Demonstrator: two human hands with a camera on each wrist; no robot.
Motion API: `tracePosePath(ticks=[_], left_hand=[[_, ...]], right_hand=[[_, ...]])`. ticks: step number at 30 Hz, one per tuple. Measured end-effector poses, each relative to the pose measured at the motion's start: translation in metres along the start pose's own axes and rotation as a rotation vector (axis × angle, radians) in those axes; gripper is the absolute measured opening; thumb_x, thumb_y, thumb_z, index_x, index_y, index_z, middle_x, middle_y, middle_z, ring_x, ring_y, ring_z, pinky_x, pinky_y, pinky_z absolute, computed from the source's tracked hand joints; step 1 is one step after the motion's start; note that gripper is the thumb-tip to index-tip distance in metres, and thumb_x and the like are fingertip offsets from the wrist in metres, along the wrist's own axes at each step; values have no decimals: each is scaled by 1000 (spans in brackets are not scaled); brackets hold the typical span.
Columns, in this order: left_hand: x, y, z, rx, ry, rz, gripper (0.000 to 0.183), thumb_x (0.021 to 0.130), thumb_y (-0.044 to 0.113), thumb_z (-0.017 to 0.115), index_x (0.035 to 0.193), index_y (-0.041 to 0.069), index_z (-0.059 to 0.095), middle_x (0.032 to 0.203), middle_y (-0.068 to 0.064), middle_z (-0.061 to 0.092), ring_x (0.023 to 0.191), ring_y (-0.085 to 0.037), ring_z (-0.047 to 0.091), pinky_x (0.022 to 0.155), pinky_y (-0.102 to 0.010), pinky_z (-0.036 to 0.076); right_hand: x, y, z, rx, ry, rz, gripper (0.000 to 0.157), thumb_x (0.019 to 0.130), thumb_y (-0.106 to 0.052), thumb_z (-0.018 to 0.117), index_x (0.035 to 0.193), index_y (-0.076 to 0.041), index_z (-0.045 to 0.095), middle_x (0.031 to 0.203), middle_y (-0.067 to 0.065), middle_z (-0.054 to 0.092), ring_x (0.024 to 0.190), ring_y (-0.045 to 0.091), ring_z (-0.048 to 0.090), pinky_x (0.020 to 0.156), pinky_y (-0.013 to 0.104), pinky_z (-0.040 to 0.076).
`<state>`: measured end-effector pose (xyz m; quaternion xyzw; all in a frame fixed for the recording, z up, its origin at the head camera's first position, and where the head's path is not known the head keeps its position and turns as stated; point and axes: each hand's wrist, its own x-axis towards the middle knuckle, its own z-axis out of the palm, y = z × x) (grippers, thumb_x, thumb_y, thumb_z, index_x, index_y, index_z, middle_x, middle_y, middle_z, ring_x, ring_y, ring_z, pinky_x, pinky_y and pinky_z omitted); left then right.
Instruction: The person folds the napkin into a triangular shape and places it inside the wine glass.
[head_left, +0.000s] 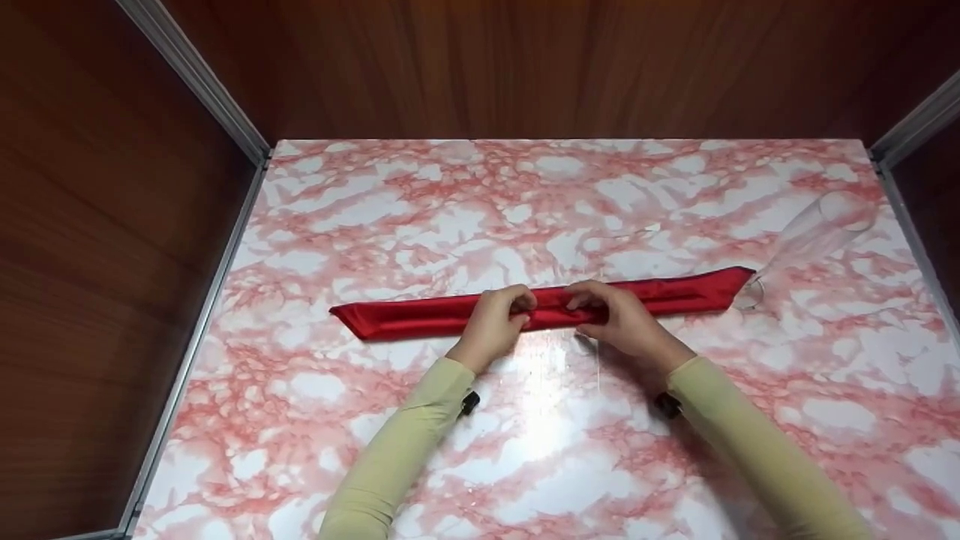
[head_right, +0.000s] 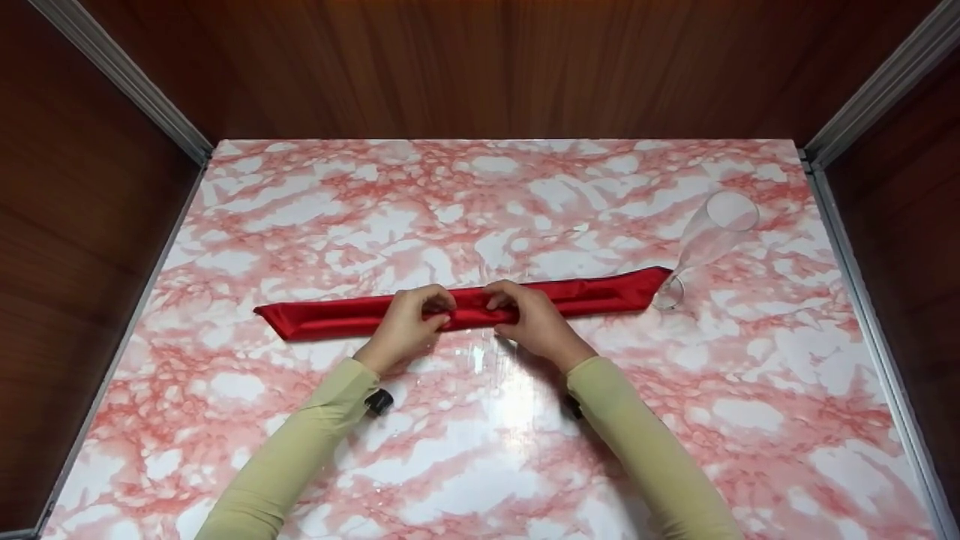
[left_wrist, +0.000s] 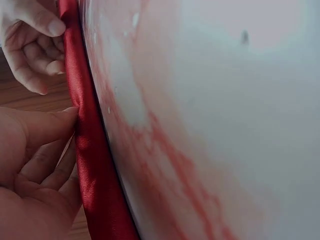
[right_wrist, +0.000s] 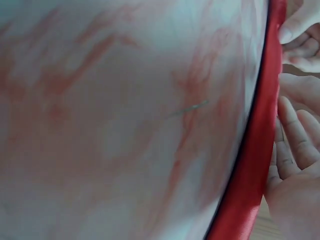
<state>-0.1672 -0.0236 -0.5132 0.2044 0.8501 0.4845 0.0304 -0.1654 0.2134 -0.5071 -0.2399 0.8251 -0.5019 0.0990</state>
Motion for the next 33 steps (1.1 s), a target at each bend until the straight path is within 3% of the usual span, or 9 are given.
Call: tracePosePath(ticks=[5, 12, 24, 28, 33], left_hand=[[-2, 2, -2, 79, 25, 53, 22, 79, -10, 68, 97, 2, 67, 95, -5, 68, 94, -13, 62, 84, -24, 47], [-6, 3, -2, 117, -62, 82, 28, 77, -8, 69, 102, 4, 67, 101, -3, 68, 98, -10, 61, 87, -22, 46], [-2, 5, -3, 271, -90, 118, 31, 77, -12, 63, 100, 7, 68, 99, -1, 68, 97, -13, 61, 86, -24, 47], [-1, 7, -5, 248, -110, 108, 30, 78, -12, 63, 102, 6, 65, 99, -3, 68, 96, -13, 61, 85, -24, 47], [-3, 11, -11, 175, -188, 45, 34, 83, -10, 60, 112, 6, 59, 98, -3, 68, 95, -12, 61, 87, -26, 45]], right_hand=[[2, 2, 1, -14, -9, 11, 53, 79, 8, 73, 128, -4, 56, 106, 9, 66, 105, 22, 58, 90, 42, 46], [5, 1, -1, -48, -26, 21, 53, 79, 8, 72, 128, -4, 56, 107, 7, 65, 105, 22, 58, 88, 41, 48], [10, 1, 0, -152, -27, -22, 51, 80, 10, 67, 127, -6, 57, 104, 6, 64, 101, 20, 58, 85, 40, 47], [11, 1, 0, -171, -23, -37, 47, 81, 10, 64, 125, -6, 58, 101, 5, 64, 96, 18, 59, 83, 40, 47], [11, -3, -2, -128, -68, 12, 37, 83, 8, 63, 118, -4, 63, 96, 3, 66, 91, 17, 60, 80, 38, 48]])
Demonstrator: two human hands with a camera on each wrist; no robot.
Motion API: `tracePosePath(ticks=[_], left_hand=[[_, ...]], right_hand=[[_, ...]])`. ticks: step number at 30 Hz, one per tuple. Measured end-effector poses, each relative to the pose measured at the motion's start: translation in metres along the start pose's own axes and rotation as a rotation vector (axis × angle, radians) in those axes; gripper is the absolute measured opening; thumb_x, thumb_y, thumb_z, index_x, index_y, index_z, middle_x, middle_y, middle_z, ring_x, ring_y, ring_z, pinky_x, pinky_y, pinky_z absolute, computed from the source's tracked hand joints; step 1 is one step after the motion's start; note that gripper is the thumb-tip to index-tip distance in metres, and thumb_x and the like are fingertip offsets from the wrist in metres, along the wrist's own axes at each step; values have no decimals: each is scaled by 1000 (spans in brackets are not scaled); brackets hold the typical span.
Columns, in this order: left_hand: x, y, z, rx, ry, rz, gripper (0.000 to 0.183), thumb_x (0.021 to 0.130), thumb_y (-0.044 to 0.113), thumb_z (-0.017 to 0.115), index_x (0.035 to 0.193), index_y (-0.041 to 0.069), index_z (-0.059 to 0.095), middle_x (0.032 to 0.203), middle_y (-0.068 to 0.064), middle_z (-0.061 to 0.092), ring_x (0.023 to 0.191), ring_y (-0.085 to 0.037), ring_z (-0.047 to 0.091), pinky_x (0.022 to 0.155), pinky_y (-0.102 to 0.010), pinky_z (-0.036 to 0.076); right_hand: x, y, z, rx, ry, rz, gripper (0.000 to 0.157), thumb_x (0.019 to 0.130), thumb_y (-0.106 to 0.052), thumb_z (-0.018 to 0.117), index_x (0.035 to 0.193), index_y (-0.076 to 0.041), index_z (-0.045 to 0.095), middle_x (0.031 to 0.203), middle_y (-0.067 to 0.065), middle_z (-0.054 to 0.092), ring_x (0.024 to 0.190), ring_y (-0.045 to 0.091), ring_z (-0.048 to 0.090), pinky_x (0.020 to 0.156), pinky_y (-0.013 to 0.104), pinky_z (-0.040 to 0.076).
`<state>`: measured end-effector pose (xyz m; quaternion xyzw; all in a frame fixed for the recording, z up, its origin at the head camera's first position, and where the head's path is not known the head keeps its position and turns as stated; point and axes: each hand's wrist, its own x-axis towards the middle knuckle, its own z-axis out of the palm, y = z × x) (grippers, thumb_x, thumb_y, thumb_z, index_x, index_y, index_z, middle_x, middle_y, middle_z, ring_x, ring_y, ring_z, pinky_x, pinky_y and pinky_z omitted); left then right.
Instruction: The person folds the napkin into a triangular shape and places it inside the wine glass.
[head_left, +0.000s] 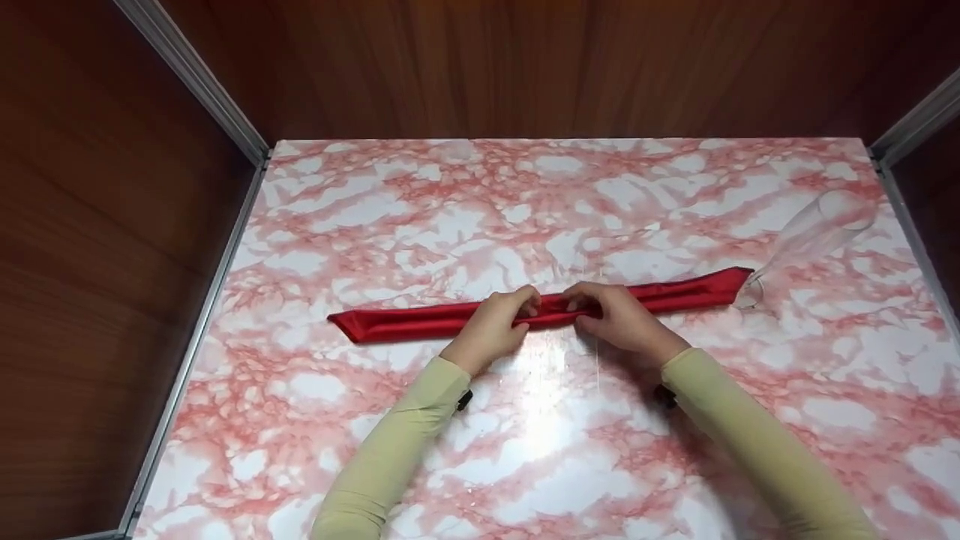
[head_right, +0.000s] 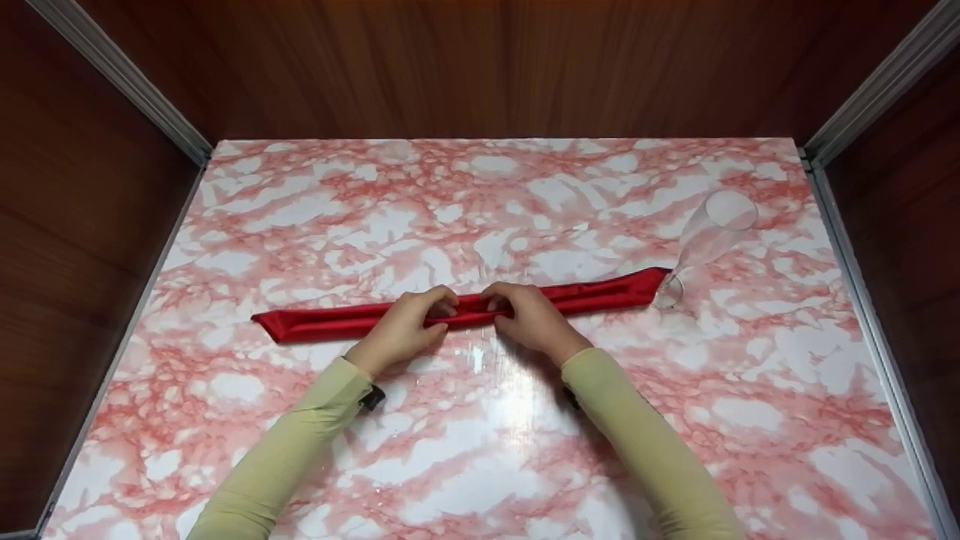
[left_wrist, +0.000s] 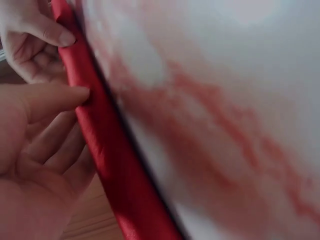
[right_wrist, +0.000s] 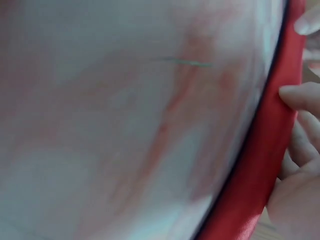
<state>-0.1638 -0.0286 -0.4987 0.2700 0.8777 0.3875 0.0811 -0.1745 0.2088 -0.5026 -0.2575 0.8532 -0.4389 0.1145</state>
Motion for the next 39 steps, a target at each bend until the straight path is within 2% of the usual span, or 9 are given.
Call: tracePosePath(ticks=[7, 13, 18, 25, 30, 35, 39], left_hand=[[-2, 3, -9, -74, -124, -25, 35, 86, -13, 55, 115, 7, 55, 96, -3, 65, 92, -12, 61, 82, -25, 48], [-1, 1, -10, -10, -163, -59, 34, 92, -3, 57, 123, 11, 52, 99, -2, 65, 95, -13, 59, 84, -27, 46], [1, -4, -10, 42, -137, -85, 35, 95, 7, 59, 128, 11, 51, 94, -1, 64, 90, -15, 60, 83, -29, 46], [5, -9, -12, 70, -89, -109, 37, 93, 13, 63, 128, 8, 52, 82, 2, 61, 80, -13, 59, 83, -29, 47], [6, -11, -12, 88, -79, -131, 38, 93, 16, 64, 128, 6, 52, 77, 3, 61, 75, -11, 59, 82, -28, 47], [6, -10, -11, 160, -56, -148, 37, 93, 19, 65, 127, 8, 53, 79, 3, 57, 77, -13, 56, 77, -29, 47], [6, -10, -8, 221, -23, -135, 35, 92, 19, 65, 125, 10, 55, 91, 0, 57, 87, -15, 55, 80, -30, 46]], right_hand=[[-2, -6, -3, 25, -109, 38, 31, 86, 7, 62, 116, -3, 63, 95, 6, 67, 87, 19, 61, 73, 33, 50], [-1, -5, -3, 4, -113, 24, 29, 87, 5, 61, 116, -3, 63, 94, 8, 68, 85, 19, 62, 72, 31, 50], [1, -3, -2, -32, -62, 56, 24, 88, -1, 64, 112, -4, 65, 93, 5, 69, 83, 16, 62, 73, 32, 50], [1, -2, -3, -75, 29, 76, 18, 87, -5, 68, 105, -2, 67, 93, 5, 69, 87, 18, 63, 77, 36, 49], [0, -1, -4, -122, 66, 116, 7, 87, -9, 69, 94, -7, 66, 85, 1, 66, 79, 16, 60, 73, 35, 48], [-1, 0, -6, -144, 98, 131, 6, 87, -9, 69, 89, -8, 64, 83, 2, 62, 76, 17, 55, 71, 34, 45], [-2, 2, -6, -137, 115, 115, 8, 86, -8, 70, 91, -7, 64, 87, 4, 61, 80, 18, 55, 74, 36, 45]])
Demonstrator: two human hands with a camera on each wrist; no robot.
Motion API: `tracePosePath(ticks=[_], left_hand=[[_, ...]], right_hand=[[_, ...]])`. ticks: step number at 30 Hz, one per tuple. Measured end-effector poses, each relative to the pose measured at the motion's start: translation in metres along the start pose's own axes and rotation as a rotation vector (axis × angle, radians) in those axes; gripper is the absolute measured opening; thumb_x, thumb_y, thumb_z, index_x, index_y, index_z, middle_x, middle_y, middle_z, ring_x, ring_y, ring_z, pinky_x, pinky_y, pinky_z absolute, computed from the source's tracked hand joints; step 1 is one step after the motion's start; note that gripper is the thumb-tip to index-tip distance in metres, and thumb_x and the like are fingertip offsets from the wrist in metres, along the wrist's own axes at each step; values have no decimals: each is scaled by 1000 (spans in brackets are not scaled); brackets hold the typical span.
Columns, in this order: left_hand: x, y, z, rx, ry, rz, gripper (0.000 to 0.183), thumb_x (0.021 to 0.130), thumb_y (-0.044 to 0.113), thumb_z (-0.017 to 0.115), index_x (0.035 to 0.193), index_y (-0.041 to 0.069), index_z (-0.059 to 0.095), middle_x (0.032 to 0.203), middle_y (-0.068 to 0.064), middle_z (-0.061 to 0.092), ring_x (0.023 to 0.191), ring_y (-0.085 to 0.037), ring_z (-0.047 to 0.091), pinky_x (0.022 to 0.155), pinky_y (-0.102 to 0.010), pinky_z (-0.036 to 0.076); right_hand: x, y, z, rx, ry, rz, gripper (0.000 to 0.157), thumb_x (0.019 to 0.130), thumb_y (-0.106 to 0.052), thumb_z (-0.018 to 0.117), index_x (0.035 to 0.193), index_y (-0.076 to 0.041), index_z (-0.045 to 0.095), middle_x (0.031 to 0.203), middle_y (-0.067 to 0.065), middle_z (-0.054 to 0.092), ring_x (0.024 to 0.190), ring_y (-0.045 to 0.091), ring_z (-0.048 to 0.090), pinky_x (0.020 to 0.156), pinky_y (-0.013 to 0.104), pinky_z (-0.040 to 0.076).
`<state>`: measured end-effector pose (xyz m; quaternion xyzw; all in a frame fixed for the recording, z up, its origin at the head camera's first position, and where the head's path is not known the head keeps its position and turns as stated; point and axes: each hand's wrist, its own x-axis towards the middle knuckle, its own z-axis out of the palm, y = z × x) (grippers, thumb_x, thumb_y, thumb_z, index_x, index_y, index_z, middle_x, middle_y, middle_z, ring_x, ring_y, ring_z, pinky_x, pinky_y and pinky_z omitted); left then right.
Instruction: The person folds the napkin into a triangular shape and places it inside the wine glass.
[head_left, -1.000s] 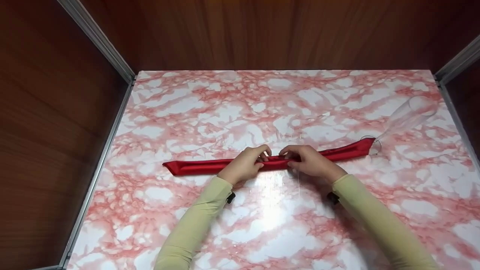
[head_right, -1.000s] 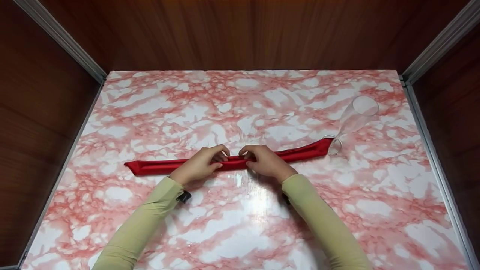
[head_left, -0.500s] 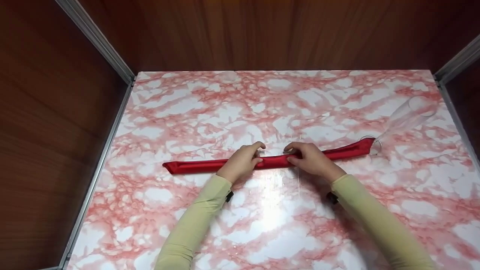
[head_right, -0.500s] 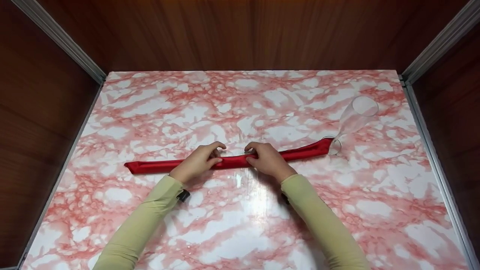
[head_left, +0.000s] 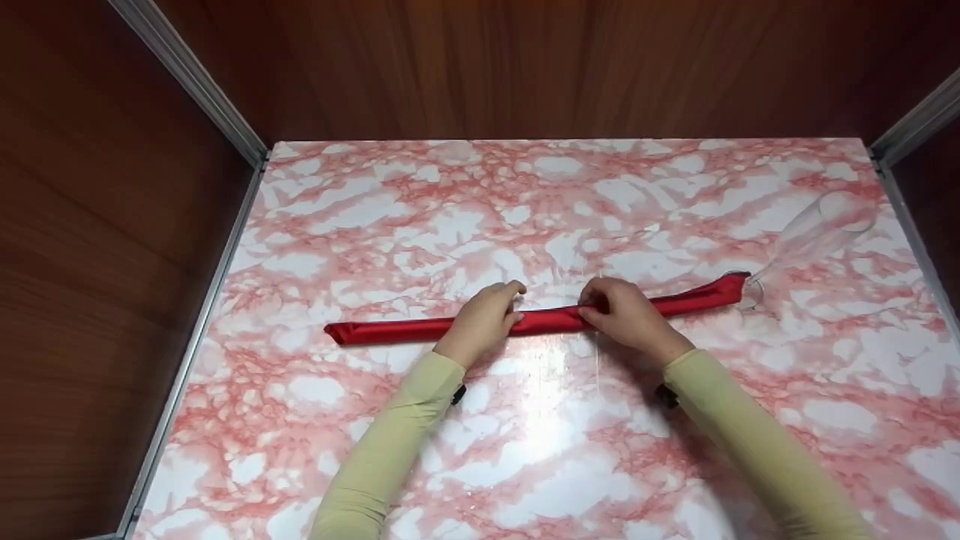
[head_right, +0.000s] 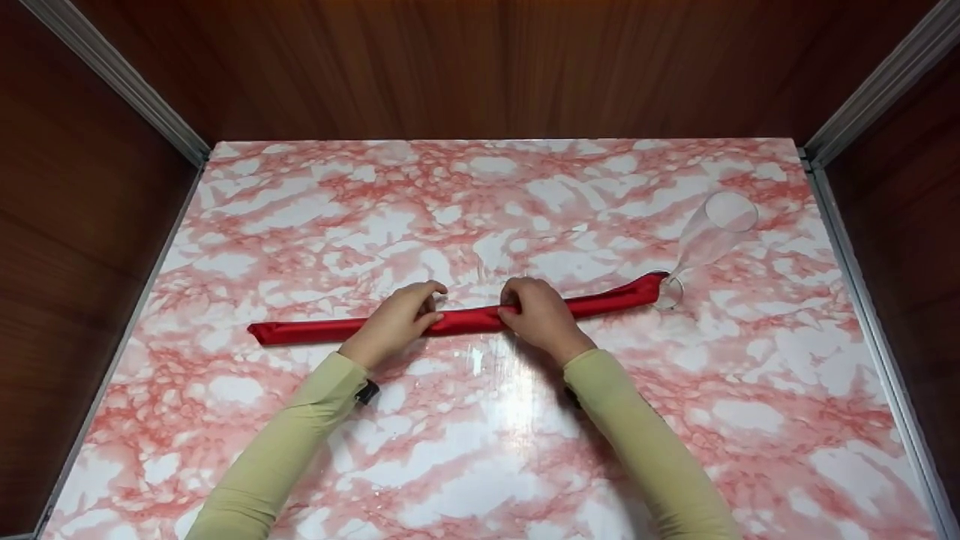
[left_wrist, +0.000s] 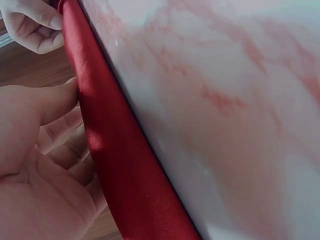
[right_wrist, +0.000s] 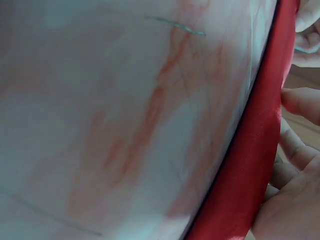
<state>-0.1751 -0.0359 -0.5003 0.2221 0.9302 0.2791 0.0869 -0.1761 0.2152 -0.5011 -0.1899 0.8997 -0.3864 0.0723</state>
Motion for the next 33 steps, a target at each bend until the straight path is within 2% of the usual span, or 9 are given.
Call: tracePosePath(ticks=[4, 8, 14, 18, 25, 33], left_hand=[[-1, 2, 2, -6, 21, 33, 34, 92, 16, 64, 125, 11, 56, 102, -3, 57, 97, -16, 53, 85, -29, 45], [0, 4, 2, -72, 8, 64, 33, 93, 8, 62, 125, 11, 55, 105, -4, 57, 99, -16, 54, 87, -26, 44], [0, 4, 2, -129, -22, 70, 33, 93, 2, 59, 125, 9, 55, 108, -5, 60, 103, -18, 57, 90, -26, 44], [1, 4, 3, -129, -29, 70, 32, 93, 1, 58, 124, 8, 55, 106, -5, 61, 102, -18, 56, 90, -27, 44], [3, 5, 2, -112, -46, 66, 31, 93, 0, 58, 123, 8, 56, 102, -4, 61, 100, -17, 55, 89, -27, 43], [11, 12, 5, -63, -61, 83, 23, 95, 9, 60, 117, 6, 59, 101, -6, 62, 96, -17, 56, 87, -27, 44]], right_hand=[[0, 2, 1, 38, 18, -46, 13, 84, -3, 71, 96, -4, 64, 93, 8, 62, 87, 21, 58, 78, 38, 47], [0, -1, 3, 38, 50, -114, 20, 81, 1, 72, 98, -3, 64, 94, 10, 61, 90, 23, 58, 79, 39, 48], [-4, -11, 9, -92, 59, -203, 23, 77, 8, 70, 94, -8, 66, 92, 1, 61, 91, 18, 55, 80, 35, 46], [-9, -17, 15, -192, 56, -255, 22, 78, 5, 70, 95, -10, 68, 92, -2, 62, 90, 16, 57, 79, 34, 48], [-21, -25, 21, -323, 55, -260, 21, 80, -9, 73, 101, -7, 70, 98, 1, 60, 92, 18, 57, 79, 35, 48], [-29, -26, 26, -350, 33, -280, 25, 82, -13, 73, 105, -3, 70, 100, 4, 58, 90, 18, 56, 78, 34, 48]])
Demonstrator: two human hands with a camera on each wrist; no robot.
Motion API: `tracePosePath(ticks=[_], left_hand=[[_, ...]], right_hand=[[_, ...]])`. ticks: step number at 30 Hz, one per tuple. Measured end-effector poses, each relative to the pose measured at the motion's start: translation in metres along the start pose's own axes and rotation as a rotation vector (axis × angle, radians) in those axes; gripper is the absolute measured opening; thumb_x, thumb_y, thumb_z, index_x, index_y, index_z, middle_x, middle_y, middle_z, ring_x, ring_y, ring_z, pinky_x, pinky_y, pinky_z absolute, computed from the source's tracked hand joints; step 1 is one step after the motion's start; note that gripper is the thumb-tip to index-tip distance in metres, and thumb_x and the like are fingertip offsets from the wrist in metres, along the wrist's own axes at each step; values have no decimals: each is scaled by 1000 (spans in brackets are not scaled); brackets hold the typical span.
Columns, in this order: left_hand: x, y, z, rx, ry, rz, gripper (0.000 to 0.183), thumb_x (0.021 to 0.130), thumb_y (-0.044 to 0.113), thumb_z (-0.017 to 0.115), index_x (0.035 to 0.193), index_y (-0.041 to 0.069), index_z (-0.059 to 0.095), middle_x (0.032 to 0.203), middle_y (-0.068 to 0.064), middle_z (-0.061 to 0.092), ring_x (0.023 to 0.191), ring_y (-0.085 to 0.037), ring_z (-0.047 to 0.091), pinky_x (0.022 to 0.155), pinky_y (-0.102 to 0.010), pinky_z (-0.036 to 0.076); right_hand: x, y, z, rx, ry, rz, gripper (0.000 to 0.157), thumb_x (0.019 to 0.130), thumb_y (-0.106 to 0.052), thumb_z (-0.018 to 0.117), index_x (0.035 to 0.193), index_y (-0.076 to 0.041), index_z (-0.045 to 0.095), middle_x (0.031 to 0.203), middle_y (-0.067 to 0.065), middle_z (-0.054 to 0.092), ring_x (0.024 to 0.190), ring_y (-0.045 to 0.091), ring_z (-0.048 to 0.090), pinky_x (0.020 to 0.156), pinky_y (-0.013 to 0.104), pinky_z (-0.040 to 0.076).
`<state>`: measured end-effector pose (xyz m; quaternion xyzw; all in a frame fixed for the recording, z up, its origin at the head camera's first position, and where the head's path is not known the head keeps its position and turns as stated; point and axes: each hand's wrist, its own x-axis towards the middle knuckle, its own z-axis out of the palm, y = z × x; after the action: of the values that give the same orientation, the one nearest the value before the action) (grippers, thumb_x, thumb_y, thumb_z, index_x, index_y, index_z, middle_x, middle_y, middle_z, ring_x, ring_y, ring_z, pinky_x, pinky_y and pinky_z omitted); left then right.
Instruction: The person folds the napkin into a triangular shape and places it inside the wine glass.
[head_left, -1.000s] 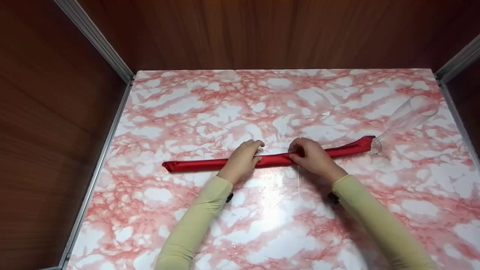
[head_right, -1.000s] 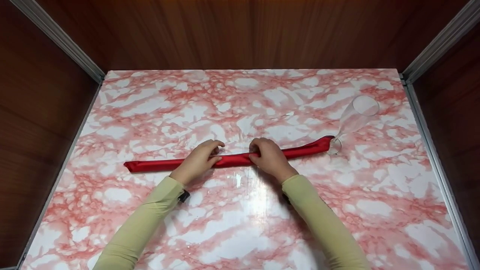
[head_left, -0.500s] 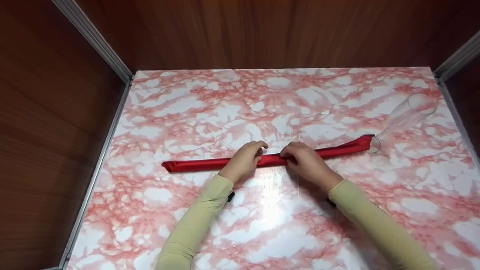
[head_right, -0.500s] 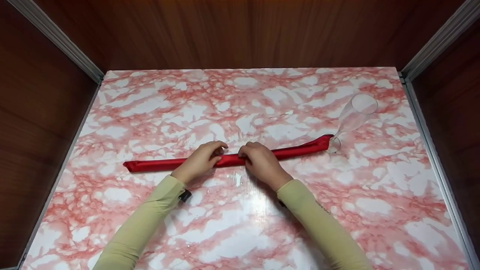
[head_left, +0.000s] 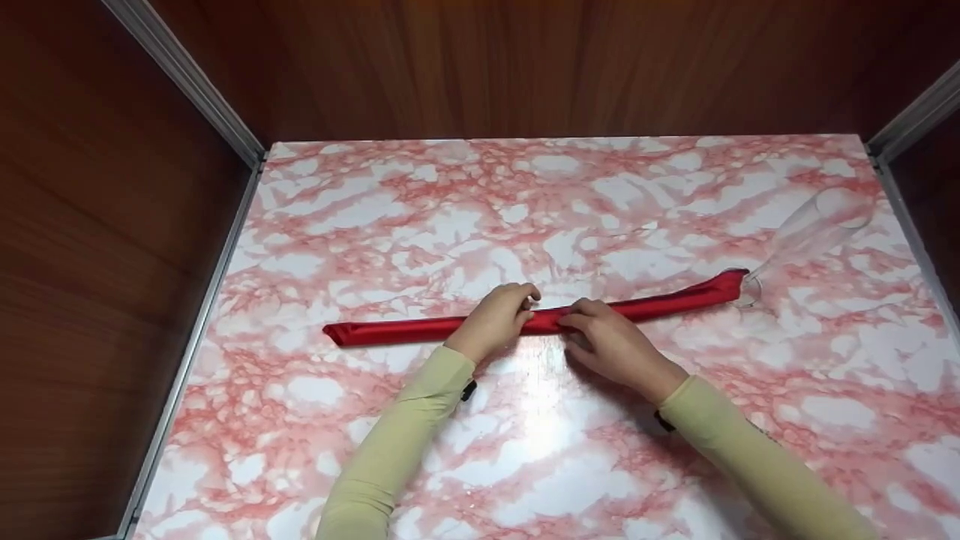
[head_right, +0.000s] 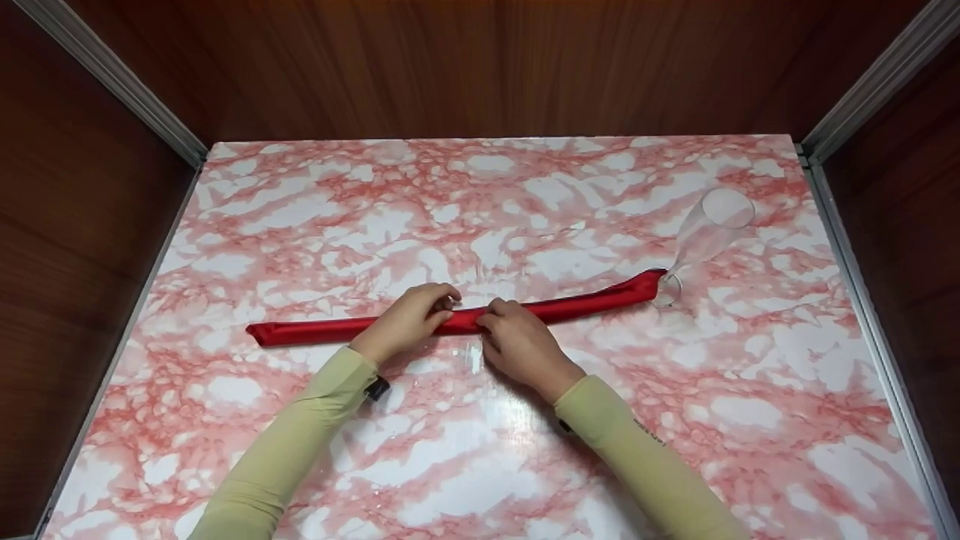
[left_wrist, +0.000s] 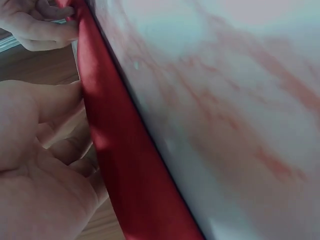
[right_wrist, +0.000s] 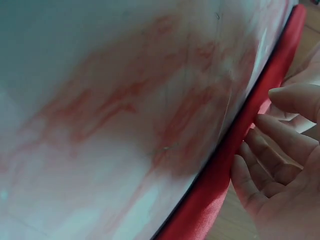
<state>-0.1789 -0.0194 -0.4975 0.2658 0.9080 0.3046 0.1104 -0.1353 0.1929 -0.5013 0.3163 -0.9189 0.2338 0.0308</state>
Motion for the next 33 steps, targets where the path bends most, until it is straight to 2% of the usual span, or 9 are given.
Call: tracePosePath(ticks=[6, 18, 23, 28, 33], left_hand=[[8, 7, 3, -40, -8, -35, 24, 92, 13, 65, 114, 4, 61, 99, -8, 64, 94, -17, 58, 85, -27, 45], [16, 11, 6, -157, -25, -77, 20, 85, 5, 71, 104, 2, 68, 89, -6, 67, 84, -13, 60, 77, -21, 46], [16, 12, 7, -208, -21, -79, 22, 84, 1, 72, 105, -1, 67, 89, -9, 67, 84, -15, 62, 76, -20, 46], [15, 12, 8, -267, -4, -72, 29, 82, -3, 72, 109, 0, 64, 87, -11, 68, 81, -14, 62, 73, -20, 47], [15, 10, 10, -246, 30, -58, 29, 81, -2, 73, 108, 2, 64, 82, -7, 67, 76, -11, 60, 73, -22, 46]], right_hand=[[-3, 2, 2, 31, -2, 17, 27, 81, -12, 72, 107, -4, 70, 102, 4, 57, 87, 16, 52, 76, 32, 47], [-9, 7, 0, 125, -51, 55, 31, 83, -10, 70, 114, -7, 68, 111, 1, 56, 86, 14, 47, 78, 30, 45], [-8, 12, -3, 294, -32, 93, 38, 81, -2, 70, 118, -9, 65, 108, 2, 58, 87, 19, 52, 78, 34, 45], [0, 18, -5, 523, 29, 168, 36, 80, 11, 67, 115, 1, 63, 103, 14, 62, 90, 27, 60, 78, 42, 51], [9, 16, -10, 639, 40, 271, 35, 81, 13, 66, 115, 5, 61, 103, 20, 64, 90, 31, 62, 80, 41, 51]])
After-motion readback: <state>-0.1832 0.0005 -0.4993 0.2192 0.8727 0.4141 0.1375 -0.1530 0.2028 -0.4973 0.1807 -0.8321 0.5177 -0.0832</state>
